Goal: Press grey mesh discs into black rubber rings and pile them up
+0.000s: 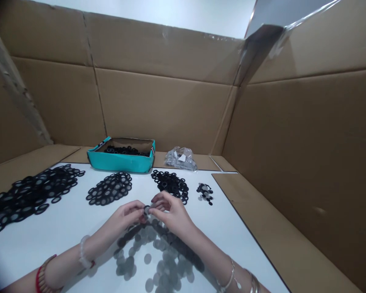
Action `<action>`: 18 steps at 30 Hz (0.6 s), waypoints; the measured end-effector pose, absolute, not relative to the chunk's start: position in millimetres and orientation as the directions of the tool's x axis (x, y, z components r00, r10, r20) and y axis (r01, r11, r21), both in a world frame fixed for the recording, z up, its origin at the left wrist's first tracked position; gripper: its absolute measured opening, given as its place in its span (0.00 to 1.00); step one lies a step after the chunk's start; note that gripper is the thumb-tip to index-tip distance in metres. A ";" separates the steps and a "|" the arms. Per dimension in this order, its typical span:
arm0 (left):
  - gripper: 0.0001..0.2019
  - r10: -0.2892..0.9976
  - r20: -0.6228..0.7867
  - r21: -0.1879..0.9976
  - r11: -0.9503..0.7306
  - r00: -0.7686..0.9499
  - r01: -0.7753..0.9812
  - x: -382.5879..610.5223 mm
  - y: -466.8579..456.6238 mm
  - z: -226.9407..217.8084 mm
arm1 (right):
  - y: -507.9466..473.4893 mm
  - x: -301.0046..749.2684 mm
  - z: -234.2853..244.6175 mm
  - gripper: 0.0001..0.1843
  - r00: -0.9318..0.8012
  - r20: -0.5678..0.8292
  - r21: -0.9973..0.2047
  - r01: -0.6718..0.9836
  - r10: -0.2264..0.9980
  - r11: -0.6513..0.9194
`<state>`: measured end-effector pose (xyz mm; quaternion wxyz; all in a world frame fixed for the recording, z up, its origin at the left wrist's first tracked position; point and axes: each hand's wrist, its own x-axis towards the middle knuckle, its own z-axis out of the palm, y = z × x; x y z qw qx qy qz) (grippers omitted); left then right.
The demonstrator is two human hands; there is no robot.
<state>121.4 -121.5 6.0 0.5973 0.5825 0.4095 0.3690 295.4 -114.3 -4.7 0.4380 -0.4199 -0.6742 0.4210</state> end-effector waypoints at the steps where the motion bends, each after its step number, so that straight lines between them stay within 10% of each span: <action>1: 0.07 0.917 -0.054 0.998 0.042 0.396 0.040 121.2 -121.6 6.4 | -114.2 294.6 -5.7 0.10 -0.251 0.233 -0.940 0.188 0.940 0.284; 12: 0.08 0.935 -0.043 0.999 0.037 0.351 0.023 119.9 -118.8 2.2 | -116.2 296.2 0.9 0.14 -0.321 0.108 -0.959 0.214 0.941 0.184; 18: 0.09 0.942 -0.016 0.998 -0.002 0.335 0.055 115.7 -112.2 -3.1 | -113.8 311.0 3.4 0.12 -0.404 0.043 -0.808 0.524 0.914 0.270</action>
